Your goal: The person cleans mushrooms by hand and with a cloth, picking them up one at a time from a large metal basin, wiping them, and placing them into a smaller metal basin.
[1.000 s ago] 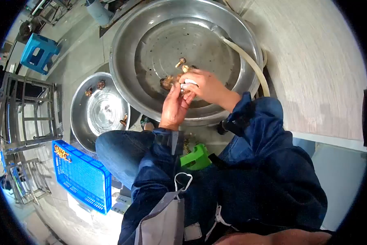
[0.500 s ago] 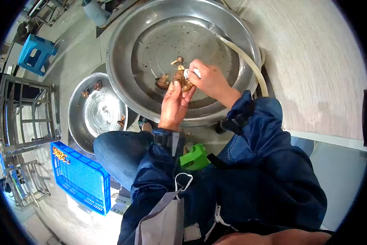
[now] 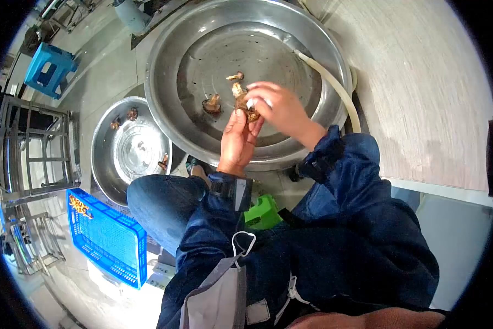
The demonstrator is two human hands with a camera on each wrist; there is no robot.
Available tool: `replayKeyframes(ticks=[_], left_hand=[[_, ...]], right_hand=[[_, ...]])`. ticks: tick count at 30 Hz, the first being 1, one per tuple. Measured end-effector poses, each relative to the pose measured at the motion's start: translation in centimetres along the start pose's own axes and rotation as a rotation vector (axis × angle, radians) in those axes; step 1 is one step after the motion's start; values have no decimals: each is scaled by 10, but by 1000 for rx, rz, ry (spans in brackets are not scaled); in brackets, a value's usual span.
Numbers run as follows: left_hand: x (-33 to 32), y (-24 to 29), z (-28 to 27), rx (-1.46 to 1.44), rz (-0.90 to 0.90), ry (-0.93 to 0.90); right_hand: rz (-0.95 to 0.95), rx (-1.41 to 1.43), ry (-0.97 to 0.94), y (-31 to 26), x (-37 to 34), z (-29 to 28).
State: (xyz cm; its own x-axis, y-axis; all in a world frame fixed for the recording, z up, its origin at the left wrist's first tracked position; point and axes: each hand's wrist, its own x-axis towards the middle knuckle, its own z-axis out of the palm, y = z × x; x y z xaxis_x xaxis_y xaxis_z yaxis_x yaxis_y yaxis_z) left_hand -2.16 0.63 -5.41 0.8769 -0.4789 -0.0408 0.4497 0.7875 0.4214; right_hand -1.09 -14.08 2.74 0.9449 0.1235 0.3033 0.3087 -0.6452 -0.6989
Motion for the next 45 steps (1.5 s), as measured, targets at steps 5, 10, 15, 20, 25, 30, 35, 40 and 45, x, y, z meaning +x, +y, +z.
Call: replayKeyframes(ticks=[5,10,15,20,25,30,35,40,45], left_hand=[[-6,2,34,26,-17,213],[1,-7,-25,-163,-22,-108],[-4,6,45,24,-15,328],[-2,-6,-8,46,-40,67],[-1,-3,11,111,-20,160],[-3,0,21,95,12,150],[-3,0,11,55,-52,183],[-3,1,18,-52,-4,171],[-2,1,9,-121,-40,186]], right_hand=[[-30,-77,61,17,3,2],[22,-31,-80,0,-1,1],[-39,-184,88,15,8,-4],[24,-145,-14,3,-2,2],[-11,-138,6,5,0,-2],[88,-276,74,12,5,-4],[-31,-165,-25,-1,-1,2],[51,-231,65,17,8,-6],[-33,-143,-41,7,7,-5]])
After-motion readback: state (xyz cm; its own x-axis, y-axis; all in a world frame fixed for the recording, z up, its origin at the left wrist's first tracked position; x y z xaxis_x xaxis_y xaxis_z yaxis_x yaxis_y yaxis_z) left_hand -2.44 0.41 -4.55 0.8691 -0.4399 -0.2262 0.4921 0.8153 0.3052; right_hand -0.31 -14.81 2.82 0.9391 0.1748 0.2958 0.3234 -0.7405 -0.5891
